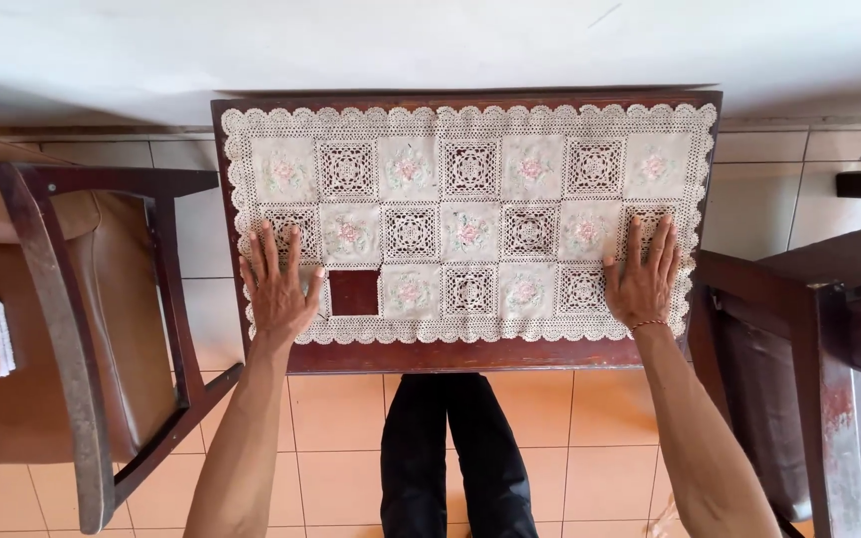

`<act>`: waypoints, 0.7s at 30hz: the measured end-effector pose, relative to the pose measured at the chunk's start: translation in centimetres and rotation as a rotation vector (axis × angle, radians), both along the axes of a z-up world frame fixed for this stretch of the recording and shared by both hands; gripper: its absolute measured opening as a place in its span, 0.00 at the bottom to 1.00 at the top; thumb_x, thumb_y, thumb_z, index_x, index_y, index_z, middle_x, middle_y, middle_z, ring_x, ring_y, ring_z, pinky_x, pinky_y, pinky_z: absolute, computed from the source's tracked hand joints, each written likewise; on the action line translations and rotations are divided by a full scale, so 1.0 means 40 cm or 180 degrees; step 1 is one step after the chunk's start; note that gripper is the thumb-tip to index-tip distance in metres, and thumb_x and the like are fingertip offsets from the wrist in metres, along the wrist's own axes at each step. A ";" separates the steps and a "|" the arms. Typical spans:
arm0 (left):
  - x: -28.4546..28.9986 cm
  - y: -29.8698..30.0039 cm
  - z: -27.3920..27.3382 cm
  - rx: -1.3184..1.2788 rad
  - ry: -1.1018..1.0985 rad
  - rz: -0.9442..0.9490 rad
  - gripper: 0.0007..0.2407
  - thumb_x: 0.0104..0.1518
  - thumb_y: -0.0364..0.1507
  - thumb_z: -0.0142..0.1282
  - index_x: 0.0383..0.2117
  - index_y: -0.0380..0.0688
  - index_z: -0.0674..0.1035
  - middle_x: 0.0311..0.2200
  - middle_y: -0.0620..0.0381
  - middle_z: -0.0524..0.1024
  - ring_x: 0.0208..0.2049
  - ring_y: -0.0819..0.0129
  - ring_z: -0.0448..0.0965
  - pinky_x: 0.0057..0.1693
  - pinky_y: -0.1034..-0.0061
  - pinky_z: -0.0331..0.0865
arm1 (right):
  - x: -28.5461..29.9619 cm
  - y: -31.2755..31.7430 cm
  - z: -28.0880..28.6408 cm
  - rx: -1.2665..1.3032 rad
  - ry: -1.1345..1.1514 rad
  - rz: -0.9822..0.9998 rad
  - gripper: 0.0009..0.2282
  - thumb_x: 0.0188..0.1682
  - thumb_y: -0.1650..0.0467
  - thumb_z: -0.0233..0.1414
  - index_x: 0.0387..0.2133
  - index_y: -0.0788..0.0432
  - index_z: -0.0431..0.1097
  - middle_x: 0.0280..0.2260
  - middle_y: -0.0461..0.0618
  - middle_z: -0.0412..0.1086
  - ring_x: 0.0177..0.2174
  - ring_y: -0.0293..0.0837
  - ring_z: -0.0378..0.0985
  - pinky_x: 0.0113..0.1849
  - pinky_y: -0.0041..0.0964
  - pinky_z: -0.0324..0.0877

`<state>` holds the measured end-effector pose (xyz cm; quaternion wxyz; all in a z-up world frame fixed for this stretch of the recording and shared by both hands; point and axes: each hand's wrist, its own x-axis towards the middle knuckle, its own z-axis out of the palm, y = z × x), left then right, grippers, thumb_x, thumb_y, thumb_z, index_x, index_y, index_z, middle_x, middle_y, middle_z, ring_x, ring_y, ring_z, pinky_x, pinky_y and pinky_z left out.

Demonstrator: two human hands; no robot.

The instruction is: Arranging chairs and small tables on a patio and placing lace cloths on them.

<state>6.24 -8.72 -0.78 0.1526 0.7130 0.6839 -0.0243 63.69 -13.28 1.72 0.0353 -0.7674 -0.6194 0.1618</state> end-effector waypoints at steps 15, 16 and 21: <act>-0.012 -0.026 -0.004 -0.0051 -0.0077 0.0015 0.35 0.60 0.60 0.25 0.74 0.63 0.49 0.75 0.50 0.28 0.75 0.48 0.26 0.72 0.41 0.23 | 0.015 -0.033 0.039 -0.0329 -0.0233 -0.0291 0.40 0.51 0.43 0.24 0.73 0.51 0.40 0.72 0.67 0.24 0.70 0.66 0.23 0.61 0.79 0.20; -0.010 -0.027 0.007 -0.0044 -0.0078 0.0014 0.35 0.60 0.60 0.25 0.74 0.63 0.49 0.75 0.50 0.28 0.75 0.48 0.26 0.72 0.41 0.23 | 0.012 -0.037 0.038 -0.0322 -0.0234 -0.0292 0.40 0.51 0.43 0.24 0.73 0.51 0.40 0.72 0.67 0.24 0.70 0.66 0.23 0.61 0.79 0.20; 0.013 -0.083 0.031 0.0236 -0.0218 0.0240 0.35 0.64 0.58 0.24 0.74 0.53 0.48 0.75 0.46 0.29 0.75 0.46 0.28 0.74 0.41 0.24 | 0.012 -0.067 0.007 0.0105 -0.0160 -0.0207 0.38 0.55 0.45 0.23 0.75 0.51 0.39 0.73 0.67 0.26 0.72 0.62 0.25 0.67 0.70 0.22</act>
